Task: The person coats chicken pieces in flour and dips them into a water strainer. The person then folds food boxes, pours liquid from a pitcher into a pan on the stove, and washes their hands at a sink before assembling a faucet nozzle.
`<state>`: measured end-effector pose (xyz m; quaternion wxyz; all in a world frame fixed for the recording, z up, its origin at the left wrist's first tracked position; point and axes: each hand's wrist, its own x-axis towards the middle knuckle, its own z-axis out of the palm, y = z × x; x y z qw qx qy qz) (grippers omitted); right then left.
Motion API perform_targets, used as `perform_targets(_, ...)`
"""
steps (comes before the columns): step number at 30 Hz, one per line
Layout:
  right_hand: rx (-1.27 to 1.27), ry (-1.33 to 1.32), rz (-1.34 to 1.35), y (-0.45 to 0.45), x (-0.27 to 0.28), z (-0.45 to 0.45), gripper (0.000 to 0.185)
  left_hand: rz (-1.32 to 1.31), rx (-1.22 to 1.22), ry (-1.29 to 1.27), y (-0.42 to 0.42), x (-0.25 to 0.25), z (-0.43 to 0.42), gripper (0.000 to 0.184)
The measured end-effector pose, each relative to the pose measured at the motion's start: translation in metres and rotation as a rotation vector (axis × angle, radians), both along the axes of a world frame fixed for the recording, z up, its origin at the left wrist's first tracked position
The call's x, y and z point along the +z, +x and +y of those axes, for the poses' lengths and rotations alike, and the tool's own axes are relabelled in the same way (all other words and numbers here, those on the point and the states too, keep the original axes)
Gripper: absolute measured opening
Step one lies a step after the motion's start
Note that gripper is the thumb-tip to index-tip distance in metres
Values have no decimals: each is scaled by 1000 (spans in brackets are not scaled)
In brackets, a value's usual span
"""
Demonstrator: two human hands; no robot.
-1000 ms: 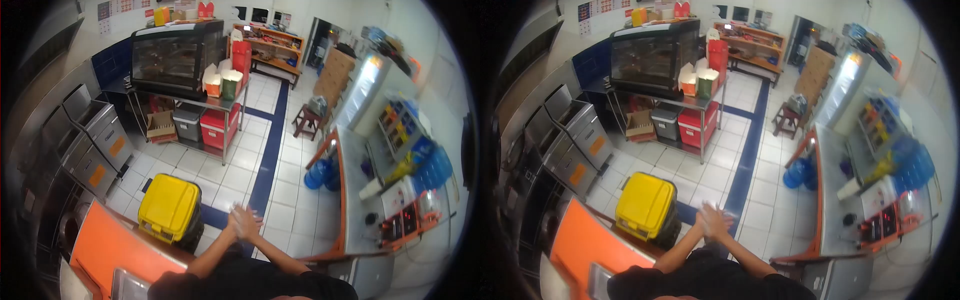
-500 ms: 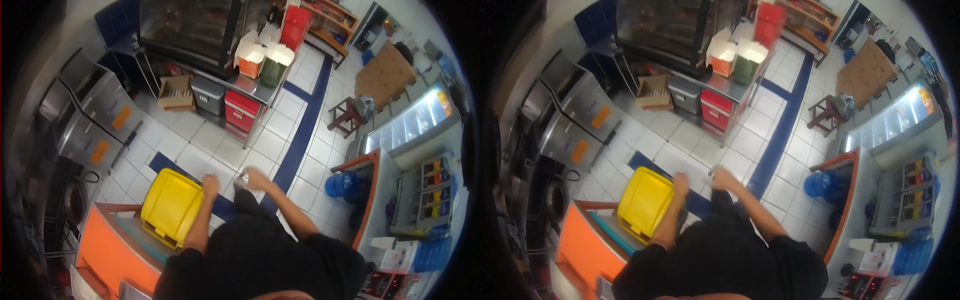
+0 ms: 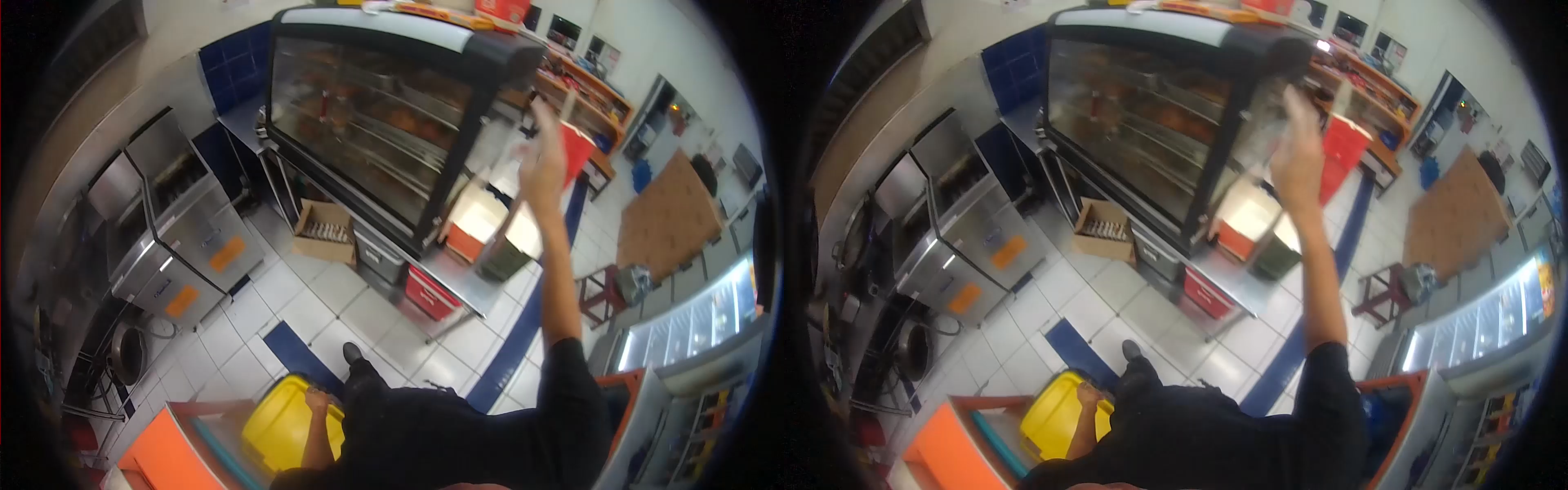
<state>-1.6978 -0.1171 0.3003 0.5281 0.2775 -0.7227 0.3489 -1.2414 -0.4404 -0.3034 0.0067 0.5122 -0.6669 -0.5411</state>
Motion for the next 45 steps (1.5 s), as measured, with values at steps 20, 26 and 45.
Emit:
perform_targets(20, -244, 504, -373, -428, 332, -410, 115, -214, -34, -583, -236, -22, -232, 34)
perform_targets(26, -266, 541, -463, -501, 355, -436, 118, -237, -603, -802, -208, -7, -304, 30)
perform_targets(45, -146, 447, -465, -418, 377, -448, 97, -161, -802, -1122, -389, -1, -539, 36)
